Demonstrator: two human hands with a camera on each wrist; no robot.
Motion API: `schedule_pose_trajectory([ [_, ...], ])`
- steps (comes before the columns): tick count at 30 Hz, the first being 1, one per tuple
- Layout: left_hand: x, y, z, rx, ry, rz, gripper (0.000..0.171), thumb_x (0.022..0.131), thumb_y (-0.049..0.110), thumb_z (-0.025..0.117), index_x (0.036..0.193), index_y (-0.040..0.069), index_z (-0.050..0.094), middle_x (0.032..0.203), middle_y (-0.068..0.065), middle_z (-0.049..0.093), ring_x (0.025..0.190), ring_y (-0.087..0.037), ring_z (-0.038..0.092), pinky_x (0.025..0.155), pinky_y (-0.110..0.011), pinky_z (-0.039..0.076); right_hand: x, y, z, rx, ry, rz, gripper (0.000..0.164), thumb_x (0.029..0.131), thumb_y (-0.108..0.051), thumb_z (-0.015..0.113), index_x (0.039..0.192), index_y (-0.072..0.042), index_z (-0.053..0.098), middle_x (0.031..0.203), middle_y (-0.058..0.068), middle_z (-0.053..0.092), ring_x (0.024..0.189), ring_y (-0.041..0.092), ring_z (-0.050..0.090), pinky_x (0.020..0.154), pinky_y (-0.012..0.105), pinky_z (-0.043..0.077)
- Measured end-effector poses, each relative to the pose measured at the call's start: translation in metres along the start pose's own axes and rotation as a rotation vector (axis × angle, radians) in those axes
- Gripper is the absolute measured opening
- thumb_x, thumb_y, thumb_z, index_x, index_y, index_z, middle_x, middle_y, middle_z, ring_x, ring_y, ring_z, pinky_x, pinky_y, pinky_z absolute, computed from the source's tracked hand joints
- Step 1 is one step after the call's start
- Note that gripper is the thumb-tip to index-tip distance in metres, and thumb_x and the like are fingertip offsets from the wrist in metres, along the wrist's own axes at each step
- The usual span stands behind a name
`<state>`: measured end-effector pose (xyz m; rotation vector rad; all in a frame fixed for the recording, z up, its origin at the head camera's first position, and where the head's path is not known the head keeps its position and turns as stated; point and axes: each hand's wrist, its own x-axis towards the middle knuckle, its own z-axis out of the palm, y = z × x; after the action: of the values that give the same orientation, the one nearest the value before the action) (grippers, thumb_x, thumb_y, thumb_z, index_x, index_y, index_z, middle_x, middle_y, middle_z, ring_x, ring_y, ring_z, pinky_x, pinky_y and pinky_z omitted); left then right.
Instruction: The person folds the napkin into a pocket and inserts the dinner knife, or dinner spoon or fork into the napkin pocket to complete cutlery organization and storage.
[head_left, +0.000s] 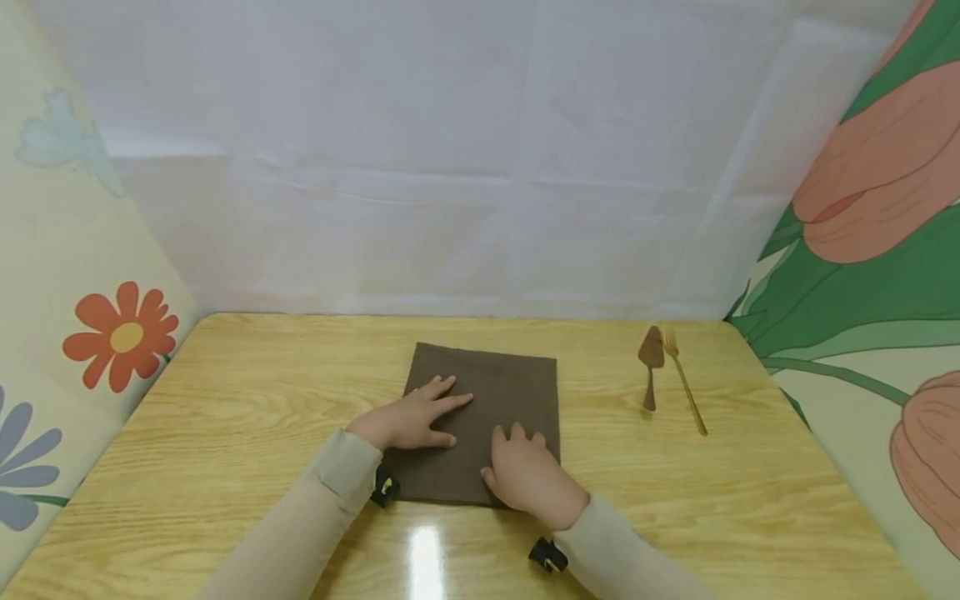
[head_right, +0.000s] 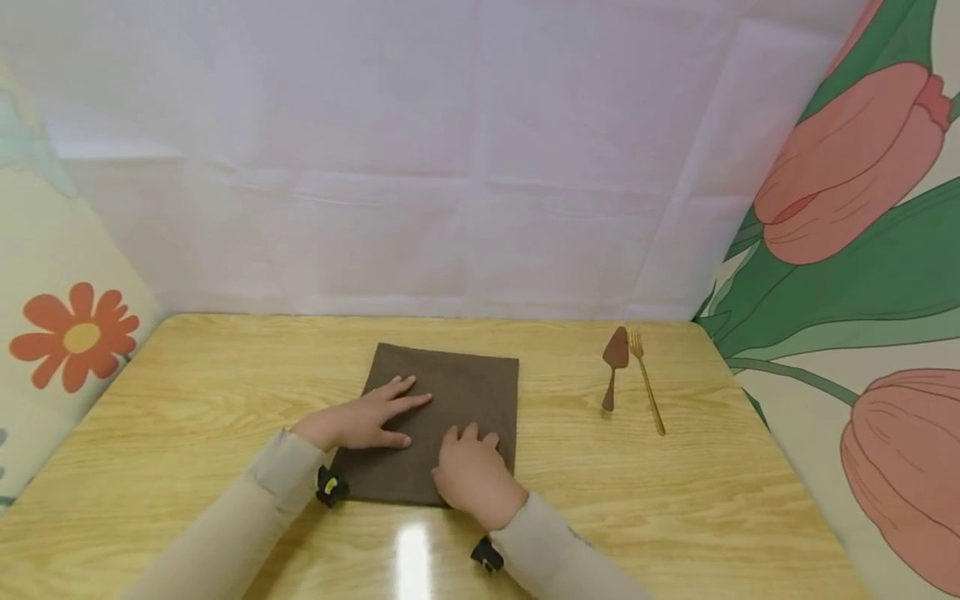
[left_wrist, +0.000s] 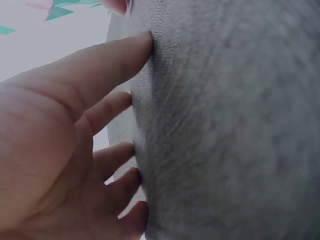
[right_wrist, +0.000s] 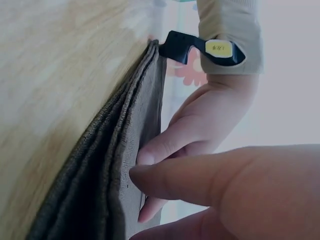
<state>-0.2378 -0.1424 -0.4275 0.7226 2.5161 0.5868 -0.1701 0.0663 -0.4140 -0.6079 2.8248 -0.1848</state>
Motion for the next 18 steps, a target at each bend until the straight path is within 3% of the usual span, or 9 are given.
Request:
schedule_pose_trajectory([
  [8,-0.005,0.003,-0.001,-0.002,-0.019,-0.066,0.075,0.099,0.031,0.068,0.160,0.011,0.030,0.166,-0.026,0.006,0.152,-0.048,0.001,0.118,-0.067,0.015,0.008,0.010,0.001,0.064,-0.043,0.019,0.066,0.098,-0.033,0.069,0.147,0.005,0.047,0.151,0.034,0.039,0.133,0.061,0.039,0.097,0.064,0.049],
  [18,-0.014,0.008,-0.003,0.008,-0.025,-0.093,0.084,0.094,0.032,0.074,0.160,0.008,0.028,0.166,-0.027,0.006,0.152,-0.048,0.002,0.119,-0.065,0.018,0.019,0.030,0.001,0.063,-0.094,-0.061,0.073,0.100,-0.044,0.064,0.154,-0.001,0.040,0.159,0.028,0.029,0.141,0.059,0.029,0.108,0.064,0.038],
])
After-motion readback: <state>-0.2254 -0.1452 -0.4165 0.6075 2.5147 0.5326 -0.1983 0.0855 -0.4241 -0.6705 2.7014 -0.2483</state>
